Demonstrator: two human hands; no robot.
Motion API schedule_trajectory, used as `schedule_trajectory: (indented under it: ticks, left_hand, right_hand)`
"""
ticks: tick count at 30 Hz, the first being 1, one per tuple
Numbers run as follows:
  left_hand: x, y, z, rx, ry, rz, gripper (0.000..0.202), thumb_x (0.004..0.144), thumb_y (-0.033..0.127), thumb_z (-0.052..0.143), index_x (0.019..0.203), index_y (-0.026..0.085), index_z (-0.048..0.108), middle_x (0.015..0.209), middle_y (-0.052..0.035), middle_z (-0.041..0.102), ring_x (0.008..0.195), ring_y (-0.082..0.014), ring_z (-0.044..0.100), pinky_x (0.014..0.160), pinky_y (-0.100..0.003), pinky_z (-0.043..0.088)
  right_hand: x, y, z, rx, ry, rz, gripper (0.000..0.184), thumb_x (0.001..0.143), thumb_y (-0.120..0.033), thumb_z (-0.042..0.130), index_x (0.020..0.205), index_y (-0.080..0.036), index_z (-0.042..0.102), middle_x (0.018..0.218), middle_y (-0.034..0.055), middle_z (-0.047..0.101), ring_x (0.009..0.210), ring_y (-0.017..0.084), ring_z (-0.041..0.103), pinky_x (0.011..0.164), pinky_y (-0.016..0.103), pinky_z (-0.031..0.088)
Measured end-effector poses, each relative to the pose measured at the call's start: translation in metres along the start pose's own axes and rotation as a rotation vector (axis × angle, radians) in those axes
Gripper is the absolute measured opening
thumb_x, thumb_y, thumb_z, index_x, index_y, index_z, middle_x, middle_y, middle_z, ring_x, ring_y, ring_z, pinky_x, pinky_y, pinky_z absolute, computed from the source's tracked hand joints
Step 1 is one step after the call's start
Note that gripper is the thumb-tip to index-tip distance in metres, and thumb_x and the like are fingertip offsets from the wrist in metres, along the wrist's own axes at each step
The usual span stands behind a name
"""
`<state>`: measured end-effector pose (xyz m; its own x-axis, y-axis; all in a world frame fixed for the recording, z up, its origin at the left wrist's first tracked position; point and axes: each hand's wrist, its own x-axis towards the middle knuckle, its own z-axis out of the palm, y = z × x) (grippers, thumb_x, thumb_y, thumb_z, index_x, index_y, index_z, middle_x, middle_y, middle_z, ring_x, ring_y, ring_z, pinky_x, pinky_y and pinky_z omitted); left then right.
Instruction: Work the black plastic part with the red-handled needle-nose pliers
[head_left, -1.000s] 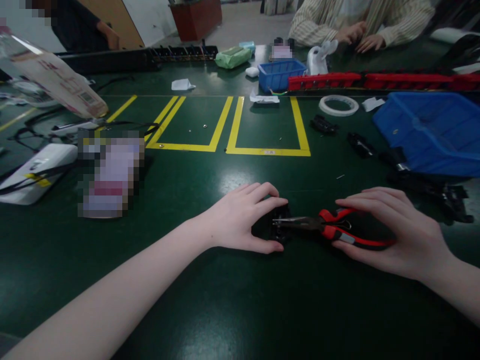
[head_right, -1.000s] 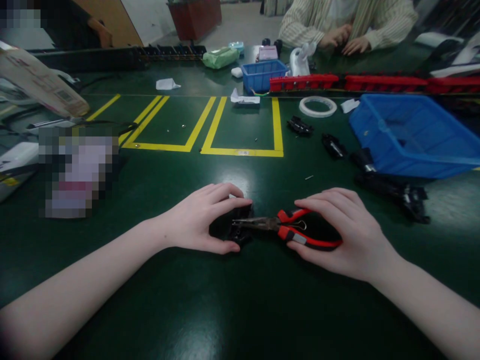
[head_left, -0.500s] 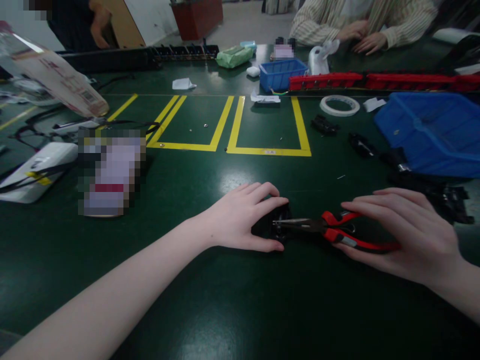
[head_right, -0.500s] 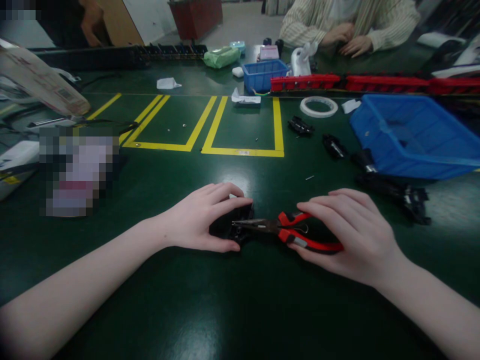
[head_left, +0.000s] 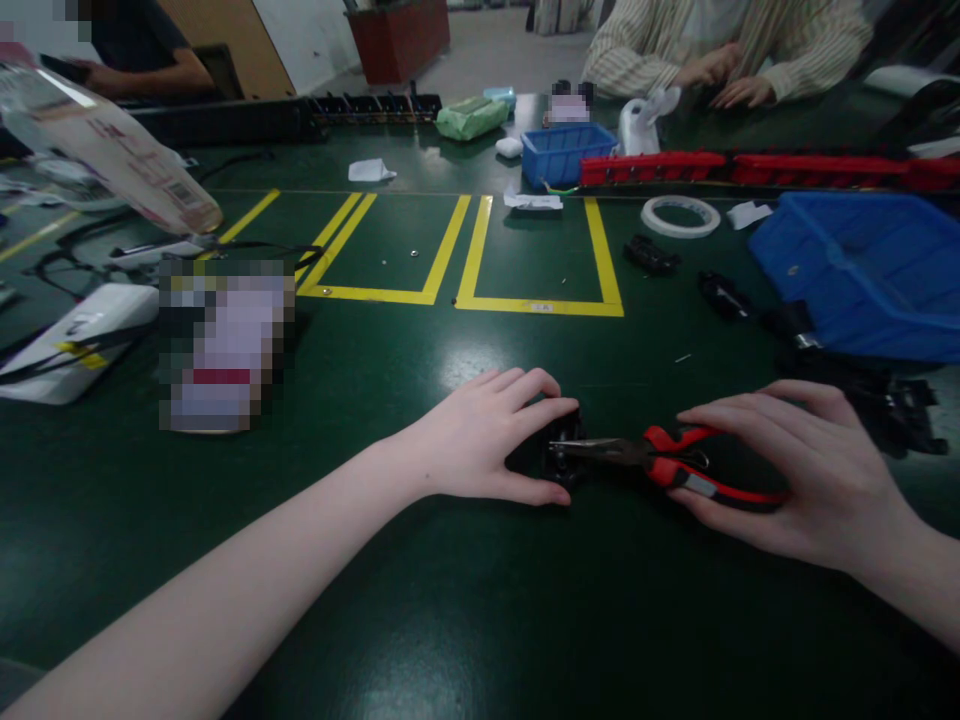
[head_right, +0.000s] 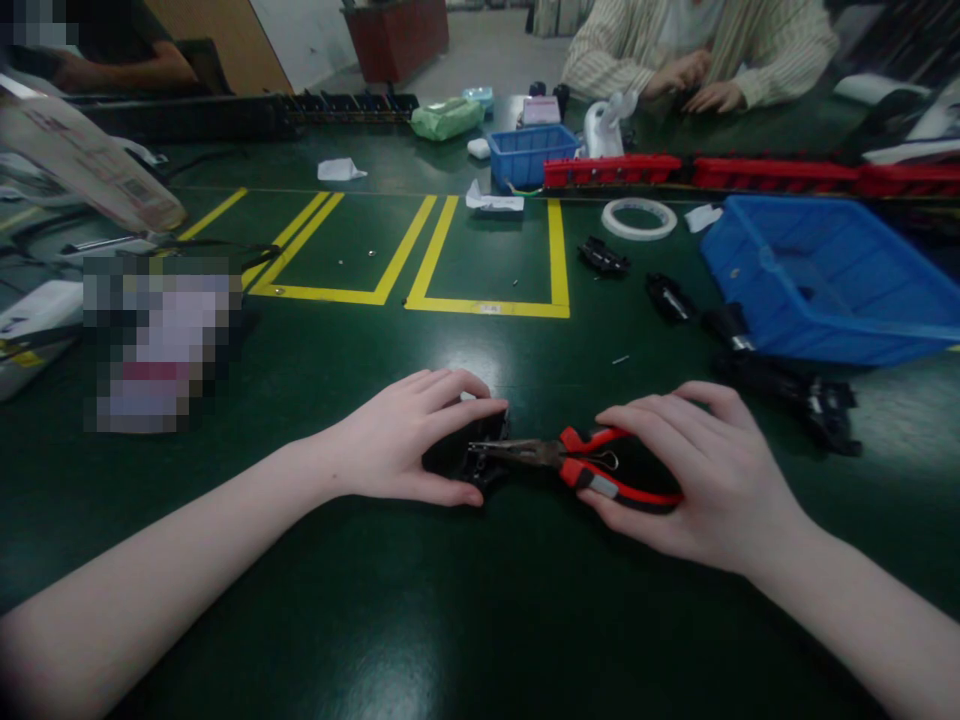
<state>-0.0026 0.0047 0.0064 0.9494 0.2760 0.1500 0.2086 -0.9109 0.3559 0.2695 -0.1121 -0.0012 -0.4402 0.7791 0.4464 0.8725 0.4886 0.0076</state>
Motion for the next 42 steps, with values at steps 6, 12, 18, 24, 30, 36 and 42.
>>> schedule_trajectory:
  ticks: [6, 12, 18, 24, 30, 36, 42]
  left_hand:
    - [0.001, -0.001, -0.001, -0.007, -0.003, -0.008, 0.074, 0.079, 0.062, 0.061, 0.132, 0.011, 0.049, 0.122, -0.0134, 0.055, 0.105, -0.0255, 0.055, 0.088, -0.037, 0.046]
    - [-0.001, -0.001, 0.000, -0.008, 0.004, -0.012, 0.074, 0.079, 0.062, 0.061, 0.131, 0.011, 0.050, 0.122, -0.0134, 0.054, 0.105, -0.0256, 0.055, 0.088, -0.037, 0.046]
    - [0.000, 0.000, 0.001, -0.013, 0.006, -0.019, 0.074, 0.079, 0.061, 0.062, 0.132, 0.011, 0.050, 0.122, -0.0127, 0.054, 0.105, -0.0250, 0.054, 0.089, -0.036, 0.045]
    - [0.000, 0.001, -0.001, -0.007, 0.006, -0.041, 0.074, 0.078, 0.062, 0.061, 0.131, 0.012, 0.050, 0.122, -0.0121, 0.055, 0.105, -0.0248, 0.054, 0.088, -0.036, 0.043]
    - [-0.001, 0.005, -0.003, 0.090, 0.039, -0.103, 0.072, 0.079, 0.063, 0.058, 0.129, 0.012, 0.053, 0.120, -0.0123, 0.057, 0.102, -0.0262, 0.055, 0.086, -0.038, 0.041]
    - [-0.002, 0.005, -0.001, 0.159, 0.088, -0.097, 0.084, 0.076, 0.077, 0.048, 0.126, 0.010, 0.057, 0.115, -0.0124, 0.059, 0.096, -0.0266, 0.056, 0.083, -0.039, 0.037]
    - [-0.004, 0.002, -0.001, 0.131, 0.177, -0.149, 0.053, 0.098, 0.040, 0.021, 0.118, 0.014, 0.063, 0.108, -0.0102, 0.061, 0.091, -0.0233, 0.057, 0.078, -0.039, 0.034]
  right_hand:
    - [0.000, 0.000, 0.002, 0.100, -0.047, 0.061, 0.040, 0.076, -0.045, 0.062, 0.110, -0.028, 0.052, 0.089, 0.0037, 0.067, 0.071, 0.025, 0.064, 0.065, 0.043, 0.047]
    - [0.000, 0.000, 0.003, 0.123, -0.055, 0.079, 0.042, 0.076, -0.046, 0.063, 0.112, -0.026, 0.052, 0.093, 0.0048, 0.067, 0.075, 0.024, 0.063, 0.064, 0.040, 0.049]
    - [0.001, 0.000, 0.004, 0.093, -0.028, 0.057, 0.049, 0.078, -0.044, 0.063, 0.120, -0.026, 0.048, 0.099, 0.0082, 0.065, 0.087, 0.028, 0.063, 0.072, 0.044, 0.051]
    - [-0.005, 0.004, 0.000, 0.125, 0.074, 0.146, 0.054, 0.075, -0.046, 0.065, 0.124, -0.032, 0.049, 0.103, 0.0066, 0.064, 0.087, 0.029, 0.064, 0.072, 0.045, 0.052]
    - [-0.006, 0.014, -0.002, 0.395, 0.172, 0.393, 0.044, 0.095, -0.047, 0.029, 0.108, -0.028, 0.067, 0.102, 0.0058, 0.069, 0.088, 0.022, 0.066, 0.068, 0.036, 0.051]
    - [-0.008, 0.016, 0.002, 0.487, 0.190, 0.601, 0.039, 0.096, -0.037, 0.033, 0.100, -0.031, 0.071, 0.107, -0.0010, 0.070, 0.094, 0.018, 0.066, 0.078, 0.033, 0.051]
    - [-0.004, 0.024, -0.002, 0.214, 0.176, 0.501, 0.040, 0.094, -0.036, 0.034, 0.094, -0.021, 0.071, 0.096, 0.0057, 0.072, 0.085, 0.021, 0.067, 0.070, 0.034, 0.052]
